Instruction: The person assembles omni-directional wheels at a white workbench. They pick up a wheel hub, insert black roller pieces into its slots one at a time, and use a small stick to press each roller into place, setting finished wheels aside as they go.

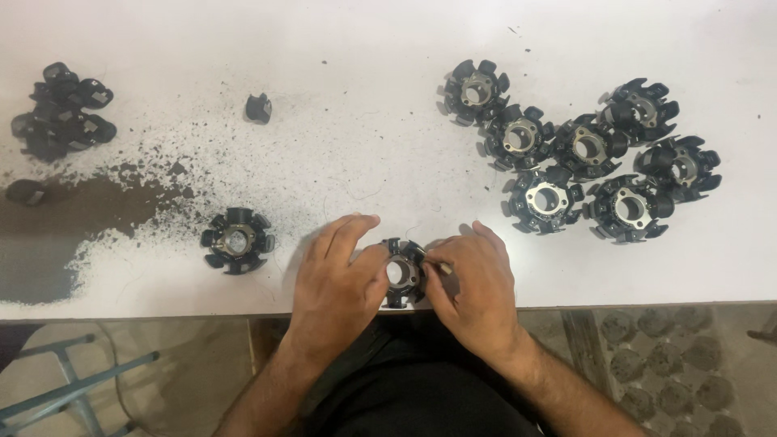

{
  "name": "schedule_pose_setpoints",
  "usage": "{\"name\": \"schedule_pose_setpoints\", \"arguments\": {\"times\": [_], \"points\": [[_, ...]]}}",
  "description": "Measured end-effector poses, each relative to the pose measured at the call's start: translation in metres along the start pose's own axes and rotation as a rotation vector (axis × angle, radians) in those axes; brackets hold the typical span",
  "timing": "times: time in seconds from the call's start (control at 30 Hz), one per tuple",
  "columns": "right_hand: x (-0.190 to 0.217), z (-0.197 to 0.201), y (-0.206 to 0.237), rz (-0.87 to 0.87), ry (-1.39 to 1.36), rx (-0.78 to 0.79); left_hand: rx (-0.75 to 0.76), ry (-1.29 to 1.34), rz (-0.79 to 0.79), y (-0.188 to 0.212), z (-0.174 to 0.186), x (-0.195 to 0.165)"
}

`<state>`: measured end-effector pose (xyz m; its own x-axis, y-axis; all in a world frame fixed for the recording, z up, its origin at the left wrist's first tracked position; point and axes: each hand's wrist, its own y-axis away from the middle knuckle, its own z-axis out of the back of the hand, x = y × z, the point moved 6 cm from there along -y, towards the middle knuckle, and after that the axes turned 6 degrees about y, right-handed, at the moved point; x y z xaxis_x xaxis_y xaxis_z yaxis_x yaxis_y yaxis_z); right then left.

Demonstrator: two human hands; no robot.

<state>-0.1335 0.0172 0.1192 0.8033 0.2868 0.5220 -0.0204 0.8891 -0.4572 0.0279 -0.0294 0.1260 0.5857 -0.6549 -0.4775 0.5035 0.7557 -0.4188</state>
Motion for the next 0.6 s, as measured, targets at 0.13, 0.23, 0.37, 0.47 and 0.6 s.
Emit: {"name": "schedule_pose_setpoints", "arguments": {"times": [0.13, 0.23, 0.37, 0.47, 0.6], "points": [[0.0, -0.004, -0.003, 0.04, 0.012, 0.026, 0.087, 0.067, -0.068, -0.001, -0.002, -0.005], [0.0, -0.004, 0.001, 0.042, 0.019, 0.003, 0.131, 0.226, 0.055, 0.0, -0.005, -0.002], [0.004, -0.005, 0.009, 0.108, -0.08, -0.01, 0.053, 0.258, 0.115, 0.003, -0.001, 0.0], [0.008, -0.01, 0.013, 0.155, -0.071, -0.001, 0.04, 0.281, 0.139, 0.004, 0.001, 0.001], [0.007, -0.016, 0.012, 0.157, -0.025, -0.006, 0.076, 0.32, 0.179, 0.005, 0.0, 0.004]]}}
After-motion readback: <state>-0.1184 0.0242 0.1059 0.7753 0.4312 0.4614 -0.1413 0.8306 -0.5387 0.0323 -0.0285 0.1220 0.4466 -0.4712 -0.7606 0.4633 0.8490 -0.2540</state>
